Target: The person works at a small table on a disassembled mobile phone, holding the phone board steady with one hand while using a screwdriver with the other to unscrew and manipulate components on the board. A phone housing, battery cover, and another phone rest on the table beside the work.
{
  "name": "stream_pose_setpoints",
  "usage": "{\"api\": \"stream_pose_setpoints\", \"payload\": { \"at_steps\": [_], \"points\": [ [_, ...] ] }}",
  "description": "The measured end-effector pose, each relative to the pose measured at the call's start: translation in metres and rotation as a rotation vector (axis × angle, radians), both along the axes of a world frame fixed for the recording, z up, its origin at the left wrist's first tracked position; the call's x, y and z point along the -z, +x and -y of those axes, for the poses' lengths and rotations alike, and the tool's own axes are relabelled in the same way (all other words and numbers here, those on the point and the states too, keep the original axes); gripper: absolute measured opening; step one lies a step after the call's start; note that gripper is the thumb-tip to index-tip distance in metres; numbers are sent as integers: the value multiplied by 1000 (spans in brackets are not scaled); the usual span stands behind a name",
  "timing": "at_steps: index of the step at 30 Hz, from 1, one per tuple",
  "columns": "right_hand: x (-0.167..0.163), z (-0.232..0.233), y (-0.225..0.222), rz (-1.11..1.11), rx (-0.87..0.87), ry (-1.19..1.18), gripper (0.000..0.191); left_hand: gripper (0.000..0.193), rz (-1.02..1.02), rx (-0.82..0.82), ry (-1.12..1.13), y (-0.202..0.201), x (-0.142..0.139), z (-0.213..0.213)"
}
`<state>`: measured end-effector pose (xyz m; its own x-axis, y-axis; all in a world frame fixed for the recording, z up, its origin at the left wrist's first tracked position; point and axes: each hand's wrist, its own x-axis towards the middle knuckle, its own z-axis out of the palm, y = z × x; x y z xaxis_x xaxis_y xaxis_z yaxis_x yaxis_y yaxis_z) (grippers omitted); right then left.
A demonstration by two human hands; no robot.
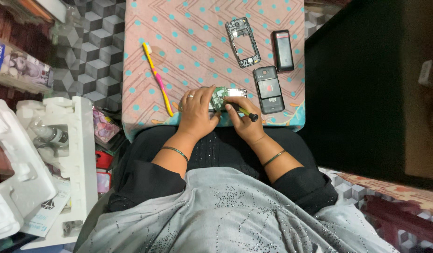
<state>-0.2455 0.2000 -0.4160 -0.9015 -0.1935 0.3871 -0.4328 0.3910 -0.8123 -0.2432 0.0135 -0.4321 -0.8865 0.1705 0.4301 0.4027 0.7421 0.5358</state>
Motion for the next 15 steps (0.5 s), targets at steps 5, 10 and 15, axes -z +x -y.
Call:
{"api": "stream_pose_setpoints", "payload": {
  "at_steps": [5,10,15],
  "points": [
    [5,2,-6,34,22,31,21,81,8,-10,-64,-1,-2,0],
    [9,4,-9,-25,38,58,21,71,7,-91,-86,-2,-2,0],
    [9,8,-12,-98,16,64,23,60,33,-131,-103,-5,2,0]
  ]
}}
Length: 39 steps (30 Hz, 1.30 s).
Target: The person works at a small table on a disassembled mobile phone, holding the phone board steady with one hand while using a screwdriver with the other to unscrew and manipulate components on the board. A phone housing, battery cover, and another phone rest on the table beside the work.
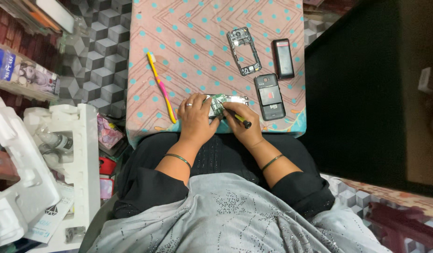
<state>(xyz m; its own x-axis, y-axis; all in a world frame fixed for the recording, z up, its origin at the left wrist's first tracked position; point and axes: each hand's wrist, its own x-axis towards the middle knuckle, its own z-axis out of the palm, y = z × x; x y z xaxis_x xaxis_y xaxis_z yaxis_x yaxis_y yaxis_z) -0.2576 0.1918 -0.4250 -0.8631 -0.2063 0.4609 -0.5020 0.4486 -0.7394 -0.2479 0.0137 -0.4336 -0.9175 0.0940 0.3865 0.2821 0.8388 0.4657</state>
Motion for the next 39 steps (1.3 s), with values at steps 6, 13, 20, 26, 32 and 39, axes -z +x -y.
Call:
{"api": "stream_pose_setpoints", "payload": {
  "at_steps": [6,13,20,26,32,39],
  "points": [
    [-7,2,2,53,-7,6,22,56,-19,20,28,1,3,2],
    [-5,5,-1,41,-20,14,22,53,-12,5,-4,1,3,2],
    [-3,6,-4,70,16,29,20,53,-2,0,-15,0,1,2],
    [-1,5,-3,100,34,32,19,54,-13,3,-25,0,1,2],
    [2,3,-4,139,52,23,19,53,-9,7,-12,-1,-1,1],
    [6,0,-7,142,40,28,18,53,4,4,-20,-1,-2,1]
  ]
}}
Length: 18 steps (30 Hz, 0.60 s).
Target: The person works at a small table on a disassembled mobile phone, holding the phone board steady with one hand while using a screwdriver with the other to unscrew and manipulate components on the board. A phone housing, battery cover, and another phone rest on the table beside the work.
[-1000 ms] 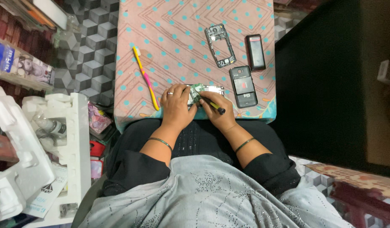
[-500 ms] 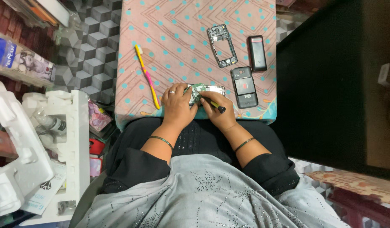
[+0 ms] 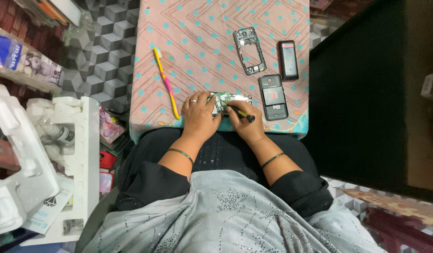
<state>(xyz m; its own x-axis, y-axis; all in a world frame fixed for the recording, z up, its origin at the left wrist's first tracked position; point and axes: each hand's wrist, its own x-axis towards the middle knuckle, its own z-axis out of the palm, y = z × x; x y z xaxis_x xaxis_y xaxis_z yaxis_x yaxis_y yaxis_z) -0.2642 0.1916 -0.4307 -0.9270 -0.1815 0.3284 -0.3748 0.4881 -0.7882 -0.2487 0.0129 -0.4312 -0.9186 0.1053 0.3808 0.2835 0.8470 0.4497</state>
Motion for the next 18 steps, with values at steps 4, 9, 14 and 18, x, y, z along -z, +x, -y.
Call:
{"api": "stream_pose_setpoints", "payload": {
  "at_steps": [4,9,14,18],
  "points": [
    [0,-2,2,17,-5,-1,16,53,-13,1,-44,0,-1,-1],
    [1,-3,1,-11,-26,11,17,54,5,5,-56,1,-3,-1],
    [2,-5,0,17,-37,-31,16,56,19,10,-41,0,-4,-2],
    [-1,-6,0,-14,-62,-13,16,56,30,4,-35,0,-4,-2]
  ]
}}
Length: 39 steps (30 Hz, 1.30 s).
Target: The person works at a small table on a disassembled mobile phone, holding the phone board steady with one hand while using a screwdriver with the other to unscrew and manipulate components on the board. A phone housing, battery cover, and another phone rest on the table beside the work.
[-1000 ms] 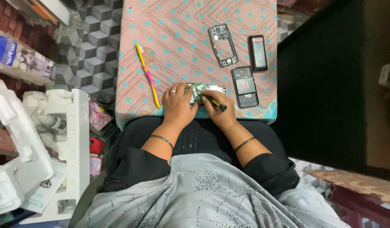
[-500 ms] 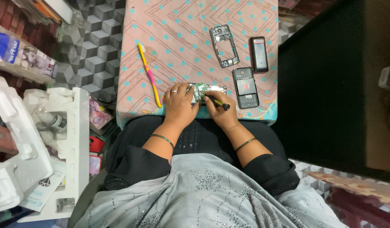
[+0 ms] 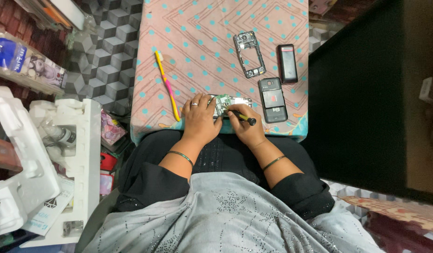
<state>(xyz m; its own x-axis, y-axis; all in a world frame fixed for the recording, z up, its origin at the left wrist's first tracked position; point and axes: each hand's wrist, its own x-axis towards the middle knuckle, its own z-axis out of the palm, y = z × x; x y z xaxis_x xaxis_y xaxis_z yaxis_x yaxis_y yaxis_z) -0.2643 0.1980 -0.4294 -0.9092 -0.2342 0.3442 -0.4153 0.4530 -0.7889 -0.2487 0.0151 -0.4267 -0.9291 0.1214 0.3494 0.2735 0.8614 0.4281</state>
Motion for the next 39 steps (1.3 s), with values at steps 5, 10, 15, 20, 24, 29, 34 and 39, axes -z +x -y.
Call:
{"api": "stream_pose_setpoints", "payload": {
  "at_steps": [5,10,15,20,24,29,34,39],
  "points": [
    [-6,-1,3,57,-6,-66,16,56,14,-8,2,-2,1,-1],
    [-6,-1,5,0,19,9,18,58,19,-23,17,-1,4,-1],
    [-2,-1,-1,-23,2,54,20,58,15,-14,32,-4,3,0],
    [-2,2,3,-62,24,19,20,56,-3,-20,22,-3,3,0],
    [-4,5,2,-210,-31,0,22,57,2,-4,56,-4,4,0],
    [-6,11,0,-146,22,0,23,57,-9,-2,62,-5,3,2],
    [-7,12,-1,-159,-1,45,25,57,2,-3,48,-5,5,3],
    [-7,14,-2,-103,37,23,22,57,-1,-11,37,-5,8,3]
  ]
}}
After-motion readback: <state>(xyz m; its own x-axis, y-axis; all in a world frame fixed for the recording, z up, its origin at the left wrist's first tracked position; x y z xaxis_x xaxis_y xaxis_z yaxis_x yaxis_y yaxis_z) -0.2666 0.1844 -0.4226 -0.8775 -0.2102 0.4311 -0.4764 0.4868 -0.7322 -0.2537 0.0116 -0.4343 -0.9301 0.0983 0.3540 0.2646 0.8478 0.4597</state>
